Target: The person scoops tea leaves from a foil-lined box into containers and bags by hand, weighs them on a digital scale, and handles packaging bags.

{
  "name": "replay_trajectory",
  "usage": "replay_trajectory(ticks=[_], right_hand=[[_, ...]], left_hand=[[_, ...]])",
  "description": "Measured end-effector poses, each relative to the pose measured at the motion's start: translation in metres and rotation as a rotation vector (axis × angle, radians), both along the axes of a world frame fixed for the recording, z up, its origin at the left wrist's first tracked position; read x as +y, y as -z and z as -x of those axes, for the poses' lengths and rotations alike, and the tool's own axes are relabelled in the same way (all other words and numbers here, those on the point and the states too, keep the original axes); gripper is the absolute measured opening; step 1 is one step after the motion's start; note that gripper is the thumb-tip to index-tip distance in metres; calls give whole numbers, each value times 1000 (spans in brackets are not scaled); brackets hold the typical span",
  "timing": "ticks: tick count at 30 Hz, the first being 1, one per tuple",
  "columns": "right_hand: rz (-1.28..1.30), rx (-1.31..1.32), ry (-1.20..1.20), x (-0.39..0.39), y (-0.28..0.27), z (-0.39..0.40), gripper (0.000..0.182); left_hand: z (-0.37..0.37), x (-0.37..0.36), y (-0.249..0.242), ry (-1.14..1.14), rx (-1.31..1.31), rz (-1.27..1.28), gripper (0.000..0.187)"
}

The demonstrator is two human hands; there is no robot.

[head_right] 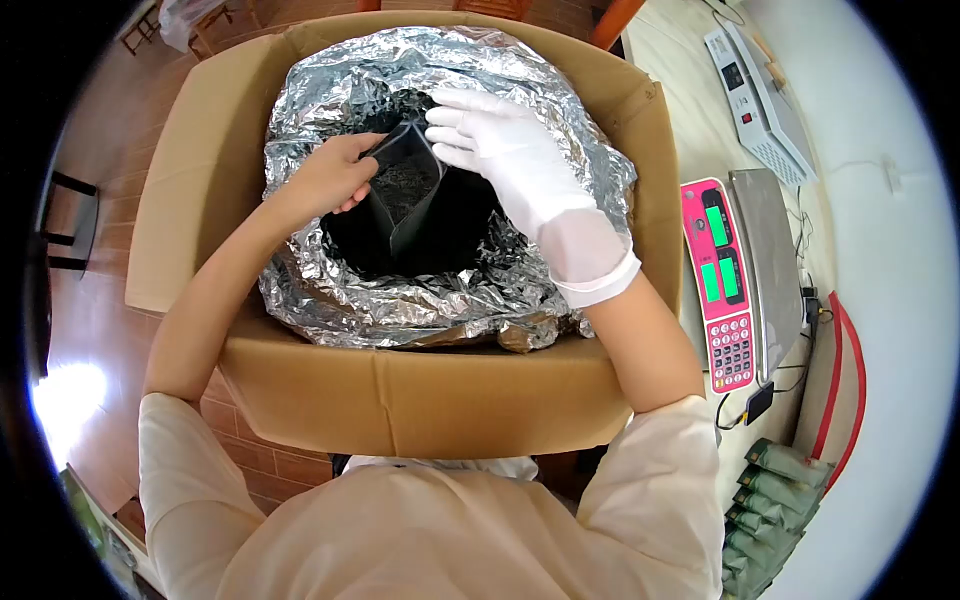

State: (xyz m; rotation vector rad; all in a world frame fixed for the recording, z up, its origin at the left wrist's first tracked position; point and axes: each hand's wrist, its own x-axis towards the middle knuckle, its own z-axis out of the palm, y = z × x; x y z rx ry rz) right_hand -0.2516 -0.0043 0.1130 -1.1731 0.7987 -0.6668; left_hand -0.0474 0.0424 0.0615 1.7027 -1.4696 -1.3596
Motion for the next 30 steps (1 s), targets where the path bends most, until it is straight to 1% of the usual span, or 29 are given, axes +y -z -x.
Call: replay_trajectory(ticks=[1,2,3,4,5,6,7,9,10,11,13,14,15,17,19,20,21,23,24,25,27,28,29,30], right_hand=[[72,63,12,3,-4,0,43],[197,160,64,-2,8,0,42],[194,160,73,-10,20,2,42],[334,332,43,-18,31,4,38],[473,505,8,-18,29,0,35],[413,608,-51,-15,24,1,36],[411,608,-51,-7,19,0,36],[-1,145,-39,7,12,-5,37],[75,151,7,8,11,-6,37],[74,154,1,8,9,-6,37],[325,210,56,7,6,-4,35],[499,302,78,3,13,-3,35],[499,303,80,2,17,-1,35],[763,611,15,2,20,0,35],[755,737,-184,21,0,-10,40],[869,796,-231,32,0,-12,44],[918,952,-292,42,0,-16,44],[975,1091,-406,52,9,-23,44],[1010,1084,-354,51,19,-25,34],[990,1044,-312,48,21,-24,25],[1242,923,-148,39,32,-21,21],[1262,948,-137,36,30,-19,18],[1298,923,-133,36,24,-17,16],[1330,928,-124,37,18,-18,16]], left_hand=[[-1,-1,2,-13,3,-2,45],[-2,-1,4,-25,6,-5,46],[-2,-2,4,-16,5,-7,46],[-2,-2,4,-27,6,3,47],[-3,-2,3,-43,7,12,48],[-3,-2,1,-38,-10,15,50],[-3,-1,2,-37,-11,14,50],[-3,-1,3,-46,-39,7,50],[-2,-1,3,-51,-37,6,50],[-2,-1,3,-38,-39,6,50],[-2,-1,3,-25,-39,6,51],[-2,-1,2,-20,-31,13,51],[-2,-1,1,-12,-23,20,51],[-2,-1,1,-22,-12,18,51],[-1,0,0,-39,0,19,51],[-1,1,1,-65,36,27,51],[-1,1,0,-90,72,37,51],[0,2,-6,-94,86,53,51],[-1,2,-8,-85,108,59,51],[-2,2,-8,-78,130,67,52],[-4,2,-10,-109,131,110,52],[-6,2,-11,-136,129,144,53],[-8,2,-14,-98,180,180,56],[-10,2,-12,-113,200,178,51]])
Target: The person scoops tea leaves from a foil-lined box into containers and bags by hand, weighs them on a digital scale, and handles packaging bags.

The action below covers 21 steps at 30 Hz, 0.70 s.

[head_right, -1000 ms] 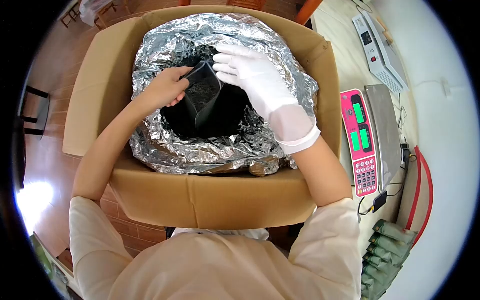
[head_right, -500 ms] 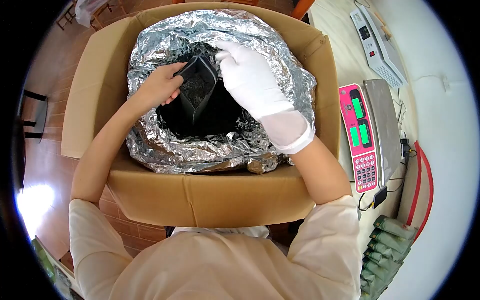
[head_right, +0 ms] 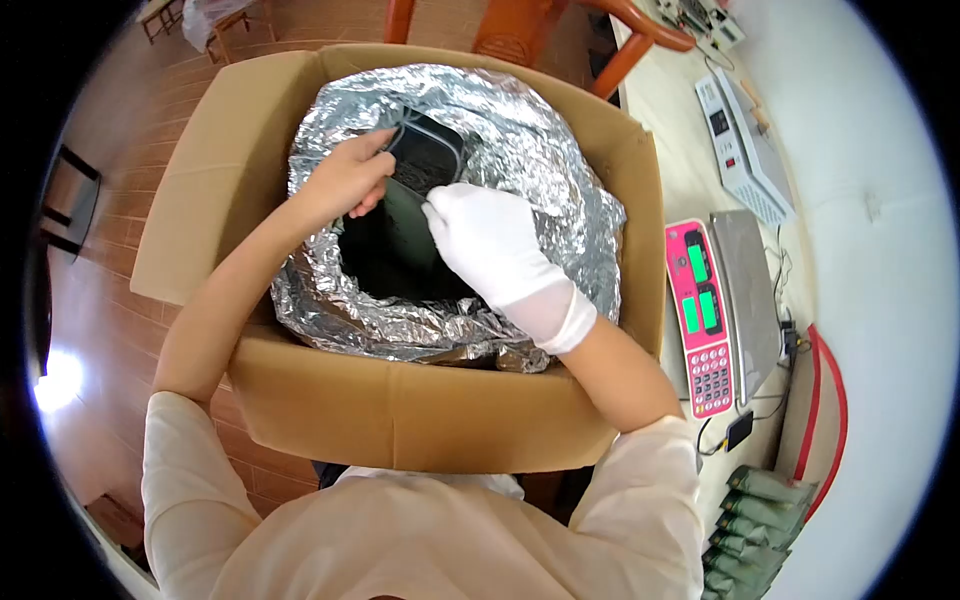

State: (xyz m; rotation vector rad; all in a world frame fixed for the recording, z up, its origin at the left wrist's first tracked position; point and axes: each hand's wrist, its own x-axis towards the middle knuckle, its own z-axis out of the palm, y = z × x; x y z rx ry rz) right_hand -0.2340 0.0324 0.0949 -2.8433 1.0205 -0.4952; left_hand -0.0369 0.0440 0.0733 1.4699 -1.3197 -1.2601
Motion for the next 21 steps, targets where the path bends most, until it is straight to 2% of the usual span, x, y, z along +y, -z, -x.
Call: replay_trajectory(ticks=[2,4,5,8,9,11,12,13,15,16,17,20,21], right_hand=[[43,14,-18,1,-9,-4,17],[167,-114,0,0,-16,-7,15],[148,-168,9,-1,-25,-7,15],[-4,-322,5,-15,-33,-5,23],[4,-312,4,-16,-35,-1,23],[-252,-195,140,-13,-40,3,32],[-371,-217,141,-7,-41,3,37],[-366,-209,138,-2,-41,1,37],[-373,-63,215,13,-39,-10,42],[-248,43,208,24,-41,-18,49],[-103,132,174,20,-22,-20,44],[-58,128,86,10,3,-22,24],[-53,128,93,9,1,-19,24]], left_hand=[[-1,0,5,-25,34,10,47],[-2,-1,6,-38,103,-34,31],[-3,0,5,-45,116,-25,31],[-5,1,4,-69,150,-36,24],[-6,2,5,-50,145,-26,21],[-7,2,7,-31,146,-11,19],[-6,2,8,-48,132,-15,28],[-6,1,9,-68,119,-19,43],[-4,4,5,-70,98,-15,48],[-3,5,3,-65,66,-15,53],[-4,5,3,-63,67,-11,53],[-3,6,0,-39,103,-2,56],[-2,8,-1,-40,111,31,56]])
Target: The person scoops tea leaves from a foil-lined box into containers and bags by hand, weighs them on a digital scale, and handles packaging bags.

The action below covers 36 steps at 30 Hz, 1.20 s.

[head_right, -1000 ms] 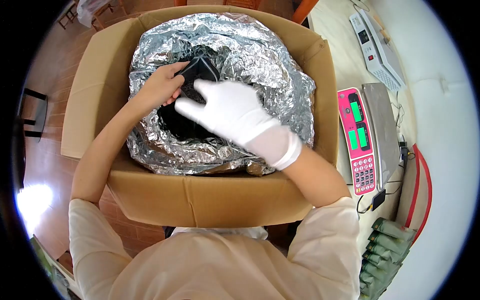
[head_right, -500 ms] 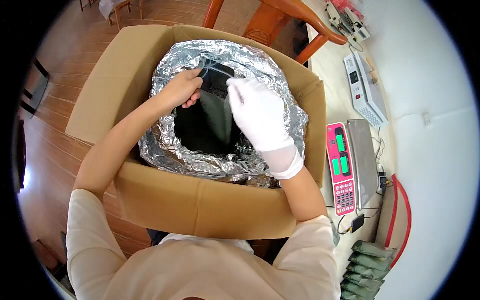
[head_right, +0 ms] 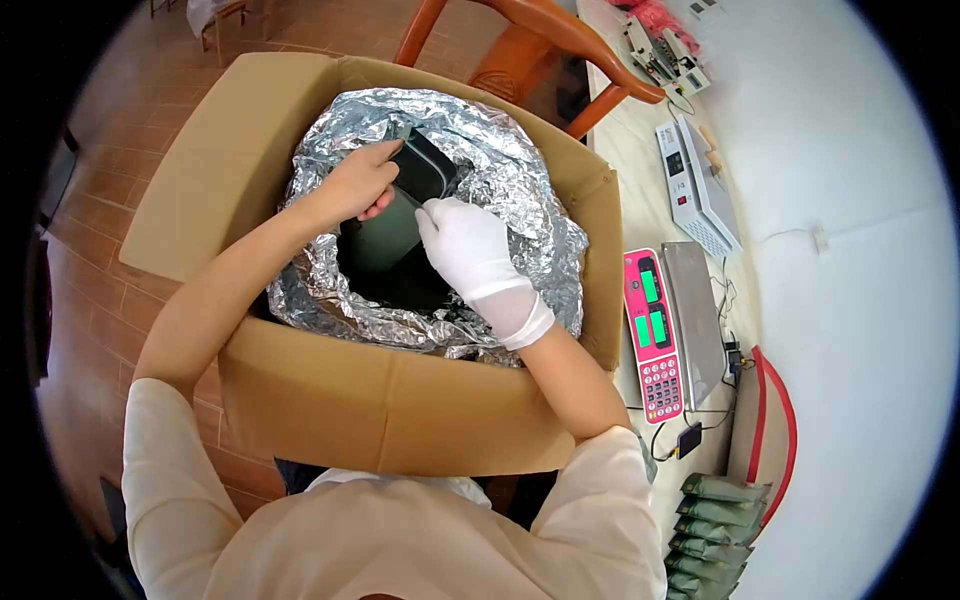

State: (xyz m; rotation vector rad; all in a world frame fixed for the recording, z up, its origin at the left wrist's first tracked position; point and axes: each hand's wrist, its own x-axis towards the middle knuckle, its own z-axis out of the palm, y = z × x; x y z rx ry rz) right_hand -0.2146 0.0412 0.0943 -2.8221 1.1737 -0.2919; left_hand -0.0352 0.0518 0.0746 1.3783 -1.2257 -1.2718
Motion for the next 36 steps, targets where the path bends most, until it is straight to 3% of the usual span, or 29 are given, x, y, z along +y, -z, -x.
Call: replay_trajectory(ticks=[2,4,5,7,8,9,10,13,17,19,26,31,34,36], right_hand=[[169,-89,-37,-4,-7,7,22],[408,23,-166,-14,-31,25,18],[333,-94,-59,-10,-51,31,16],[473,-134,-129,-23,-78,64,16],[339,-141,59,-15,-102,73,18],[393,-180,34,-21,-117,92,20],[225,-335,190,-17,-138,105,21],[124,-558,424,-14,-194,155,34],[270,-603,470,-6,-253,224,34],[365,-471,573,0,-273,257,37],[441,-404,791,-15,-268,389,36],[464,-73,1007,-22,-237,456,35],[571,-74,997,-29,-220,498,37],[491,-129,1039,-23,-221,498,37]], left_hand=[[1,4,-5,1,5,40,55],[2,9,-11,27,255,215,55],[0,8,-13,-10,201,235,56],[-1,4,-9,-102,145,290,51],[-2,0,-4,-114,127,305,49],[0,-1,0,-132,56,279,45],[2,1,-1,-125,28,286,44],[0,-5,9,-63,-61,311,42],[1,-4,9,-39,-160,252,39],[-1,-6,17,-20,-204,250,38],[-5,-11,29,32,-163,166,35],[-9,-14,37,56,-194,134,34],[-9,-15,36,56,-191,121,33],[-7,-14,36,27,-217,123,32]])
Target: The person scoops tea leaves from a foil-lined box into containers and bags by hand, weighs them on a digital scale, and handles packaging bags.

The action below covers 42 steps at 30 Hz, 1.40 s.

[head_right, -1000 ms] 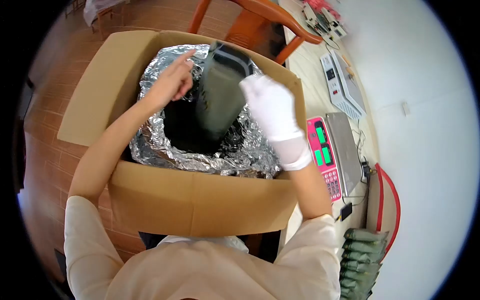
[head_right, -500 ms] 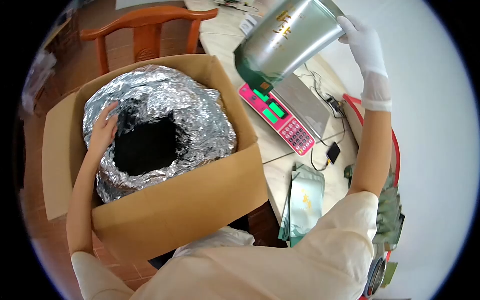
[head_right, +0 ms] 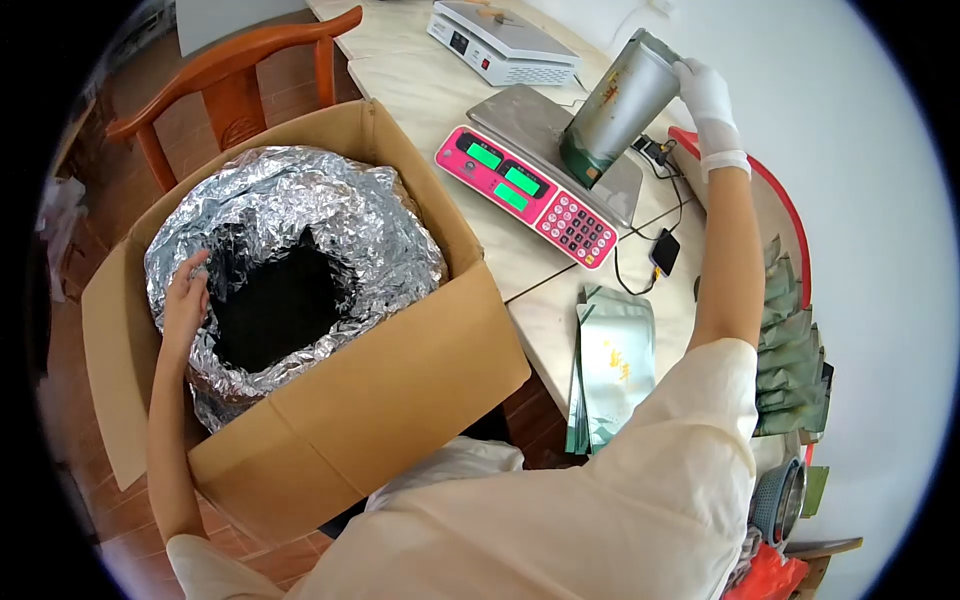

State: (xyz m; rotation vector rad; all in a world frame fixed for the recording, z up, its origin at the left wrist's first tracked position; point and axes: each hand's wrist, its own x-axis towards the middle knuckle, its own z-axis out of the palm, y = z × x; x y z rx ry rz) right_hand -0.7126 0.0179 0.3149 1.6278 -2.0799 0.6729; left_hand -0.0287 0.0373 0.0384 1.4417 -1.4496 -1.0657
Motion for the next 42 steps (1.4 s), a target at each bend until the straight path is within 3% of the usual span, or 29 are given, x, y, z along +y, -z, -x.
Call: replay_trajectory(ticks=[5,10,17,35,37,42], right_hand=[[-91,-166,39,7,-7,-5,41],[-109,-44,239,15,-11,-33,57],[-108,55,333,13,-25,-21,62],[-57,188,329,11,-20,-32,55],[-60,303,95,-6,-12,-4,48],[1,226,15,-17,-8,-6,34]], left_hand=[[-1,0,-2,19,-24,-30,32],[-4,-1,0,38,-13,-24,32],[-4,0,0,51,-5,-9,33],[-3,0,1,57,-4,-6,31],[-4,0,1,67,1,-8,30],[-3,2,-4,28,-5,-23,29]])
